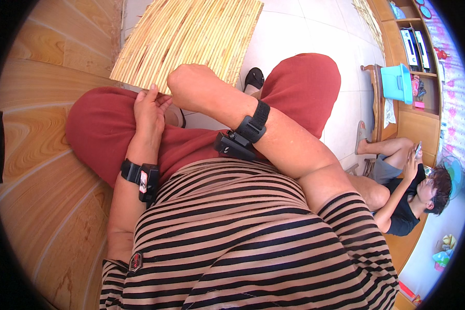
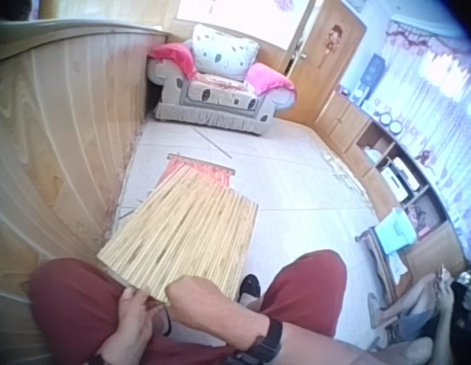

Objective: The person is using a needle and thread to weave together several thin wooden slats into a mat.

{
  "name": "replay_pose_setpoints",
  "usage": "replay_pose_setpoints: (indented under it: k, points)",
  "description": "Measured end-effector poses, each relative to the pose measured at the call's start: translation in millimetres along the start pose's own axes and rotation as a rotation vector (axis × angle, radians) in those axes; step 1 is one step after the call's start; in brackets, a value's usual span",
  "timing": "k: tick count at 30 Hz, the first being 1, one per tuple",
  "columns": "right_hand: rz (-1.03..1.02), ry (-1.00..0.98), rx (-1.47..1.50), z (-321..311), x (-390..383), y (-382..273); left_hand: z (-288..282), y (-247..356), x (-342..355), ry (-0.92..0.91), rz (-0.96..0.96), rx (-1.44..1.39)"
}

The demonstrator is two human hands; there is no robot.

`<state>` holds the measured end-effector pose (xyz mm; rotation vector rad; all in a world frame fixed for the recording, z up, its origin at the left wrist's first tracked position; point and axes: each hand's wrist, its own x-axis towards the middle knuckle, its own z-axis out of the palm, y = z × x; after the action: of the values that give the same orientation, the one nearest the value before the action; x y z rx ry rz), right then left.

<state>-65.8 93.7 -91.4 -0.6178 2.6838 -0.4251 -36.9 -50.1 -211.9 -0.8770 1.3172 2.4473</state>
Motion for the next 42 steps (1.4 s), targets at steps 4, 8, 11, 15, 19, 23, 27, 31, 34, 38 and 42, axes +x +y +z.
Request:
replay_pose_setpoints:
  k: [4, 8, 11, 15, 19, 23, 27, 31, 34, 38, 42]
  points:
    - [-0.025, -0.030, -0.062, 5.3, -4.1, -2.8, -0.4, 0.1, 2.4, 0.010, -0.010, 0.017]
    - [-0.023, -0.019, -0.102, 7.9, -4.4, 0.0, 6.2, 3.4, -0.5, 0.021, -0.005, 0.042]
    - [-0.067, -0.064, -0.208, 7.1, 3.5, -0.3, 4.3, 4.3, -0.2, 0.019, -0.002, 0.073]
    - [-0.091, -0.116, -0.269, 10.8, 4.3, -5.4, 3.5, 5.5, -0.2, 0.036, -0.005, 0.152]
    - [-0.115, -0.086, -0.275, 22.1, 0.2, -8.8, 0.7, 3.8, 1.5, 0.030, -0.021, 0.167]
    - [-0.116, -0.096, -0.275, 28.9, -2.6, -8.0, 0.5, 2.5, 2.7, 0.029, -0.019, 0.208]
    - [-0.134, -0.079, -0.268, 36.8, -3.9, -11.2, -2.2, 0.5, 3.6, 0.034, 0.005, 0.235]
    - [-0.146, -0.084, -0.271, 41.0, -2.6, -12.3, 1.9, 2.4, 0.8, 0.059, -0.001, 0.199]
    - [-0.138, -0.068, -0.250, 47.0, -4.6, -14.2, 0.9, 2.7, -1.0, 0.052, -0.004, 0.185]
    - [-0.133, -0.002, -0.192, 62.0, -4.5, -12.0, 2.6, 3.1, -3.5, 0.025, 0.024, 0.169]
    - [-0.078, 0.034, -0.163, 71.1, -4.3, -15.2, 3.6, 4.0, -2.9, 0.030, 0.057, 0.185]
